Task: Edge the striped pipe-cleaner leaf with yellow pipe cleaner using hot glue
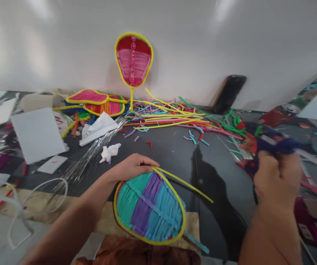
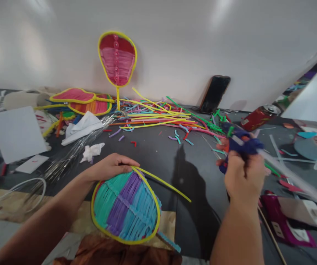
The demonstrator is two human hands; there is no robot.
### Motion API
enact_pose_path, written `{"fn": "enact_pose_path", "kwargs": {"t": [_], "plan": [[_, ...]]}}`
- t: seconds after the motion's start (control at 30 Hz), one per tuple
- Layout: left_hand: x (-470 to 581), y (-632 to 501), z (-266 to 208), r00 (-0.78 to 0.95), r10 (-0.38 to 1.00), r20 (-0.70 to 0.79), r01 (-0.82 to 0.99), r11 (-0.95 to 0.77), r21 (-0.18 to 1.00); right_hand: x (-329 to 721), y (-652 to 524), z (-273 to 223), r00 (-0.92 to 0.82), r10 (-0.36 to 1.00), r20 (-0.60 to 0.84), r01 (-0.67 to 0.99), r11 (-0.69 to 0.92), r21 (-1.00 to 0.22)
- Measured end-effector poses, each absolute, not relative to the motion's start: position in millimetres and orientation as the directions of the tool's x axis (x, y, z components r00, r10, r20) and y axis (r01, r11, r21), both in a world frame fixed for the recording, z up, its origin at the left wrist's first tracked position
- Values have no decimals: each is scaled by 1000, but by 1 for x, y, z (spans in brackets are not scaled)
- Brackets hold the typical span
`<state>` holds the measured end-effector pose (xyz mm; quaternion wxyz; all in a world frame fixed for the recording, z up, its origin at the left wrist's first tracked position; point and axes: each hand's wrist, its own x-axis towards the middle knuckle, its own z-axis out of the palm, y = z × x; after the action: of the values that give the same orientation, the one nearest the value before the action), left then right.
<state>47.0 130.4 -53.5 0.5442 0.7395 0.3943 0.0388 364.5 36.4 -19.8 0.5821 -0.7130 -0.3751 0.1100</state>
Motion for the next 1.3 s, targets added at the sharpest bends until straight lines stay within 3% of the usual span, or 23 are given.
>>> {"fn": "enact_pose_path", "kwargs": {"t": [0.1,0.17,0.23,0.3,0.37,0.43,0.97,1.3], "plan": [[47,131,-54,684,623,-379,548,-95,831,358,32,-22,753,631,188,221,27,-975],[47,131,-54,684,621,-382,553,-100,827,355,30,-29,668,735,113,152,13,-988],[47,132,-55,685,621,-380,551,-101,828,348,29,-36,438,898,36,107,-12,-994],[47,132,-56,691,616,-378,540,-92,837,336,29,-43,97,995,-32,80,-40,-996],[46,132,-56,703,602,-379,523,-78,849,324,30,-49,-151,985,-82,71,-72,-995],[46,133,-57,712,587,-385,513,-62,856,316,32,-54,-245,962,-123,77,-107,-991],[44,134,-62,734,563,-379,472,-23,881,311,37,-71,-227,958,-174,206,-127,-970],[45,135,-60,736,565,-374,487,-57,872,313,41,-61,-221,945,-240,131,-215,-968]]}}
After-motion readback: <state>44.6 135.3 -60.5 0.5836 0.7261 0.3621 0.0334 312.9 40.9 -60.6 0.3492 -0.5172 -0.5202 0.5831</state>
